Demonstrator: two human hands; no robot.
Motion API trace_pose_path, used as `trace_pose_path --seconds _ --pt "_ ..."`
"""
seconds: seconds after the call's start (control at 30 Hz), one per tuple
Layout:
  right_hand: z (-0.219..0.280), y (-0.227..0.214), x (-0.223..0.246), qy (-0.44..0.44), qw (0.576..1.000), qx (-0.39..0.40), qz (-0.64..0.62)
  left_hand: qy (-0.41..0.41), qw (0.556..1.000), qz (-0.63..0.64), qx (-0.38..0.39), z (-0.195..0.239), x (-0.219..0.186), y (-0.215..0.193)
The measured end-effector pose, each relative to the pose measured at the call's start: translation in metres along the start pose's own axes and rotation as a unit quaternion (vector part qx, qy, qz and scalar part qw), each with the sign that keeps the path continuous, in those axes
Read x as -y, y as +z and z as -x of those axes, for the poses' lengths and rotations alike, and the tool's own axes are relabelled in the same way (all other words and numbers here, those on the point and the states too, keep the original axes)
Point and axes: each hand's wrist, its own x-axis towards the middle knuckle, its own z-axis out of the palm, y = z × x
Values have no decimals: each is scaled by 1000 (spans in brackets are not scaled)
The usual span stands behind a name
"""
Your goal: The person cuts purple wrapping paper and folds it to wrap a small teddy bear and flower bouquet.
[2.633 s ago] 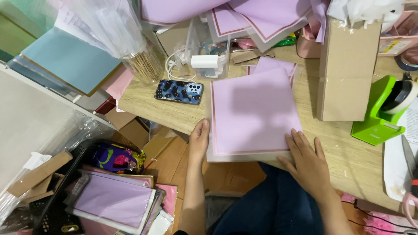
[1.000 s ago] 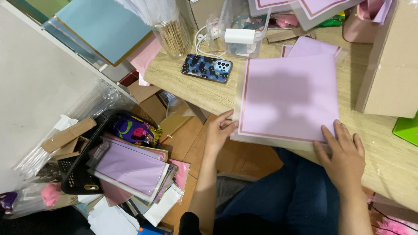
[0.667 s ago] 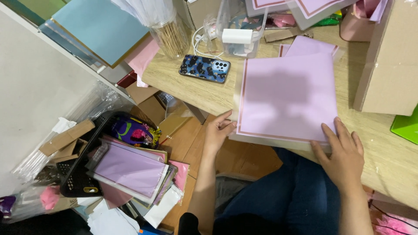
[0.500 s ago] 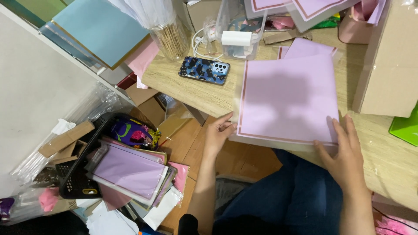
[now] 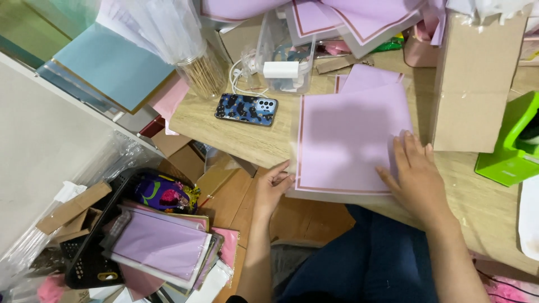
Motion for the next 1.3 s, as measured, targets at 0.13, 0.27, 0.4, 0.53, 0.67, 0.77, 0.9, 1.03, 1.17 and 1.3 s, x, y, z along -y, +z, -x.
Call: trace_pose_path --seconds 0.13,0.27,0.4,0.53,0.67,0.77,0.9,1.03,1.17,1.3 --pt "5 12 1 26 999 39 -3 9 1000 -3 -1 -3 8 -5" --pt "12 27 0 89 991 97 1 6 1000 -19 3 -8 23 -12" --pt "14 32 -2 103 989 108 3 -20 1000 -9 12 -1 4 -12" --pt "14 30 1 107 988 115 12 -42 999 -4 11 -12 22 -22" --pt "15 35 -1 107 988 112 21 -40 993 -110 -18 -14 6 -24" --pt "15 36 -1 102 989 99 34 91 949 -296 -55 -10 -56 13" --pt "17 41 -2 89 994 58 28 412 813 -401 89 -56 -72 99" --pt "20 55 -5 79 993 3 87 477 738 -400 260 -114 -22 201" --pt "17 49 -3 86 992 -1 98 499 702 -455 225 -156 30 253" --pt "16 48 -5 100 987 90 85 455 724 -475 210 -151 17 254"
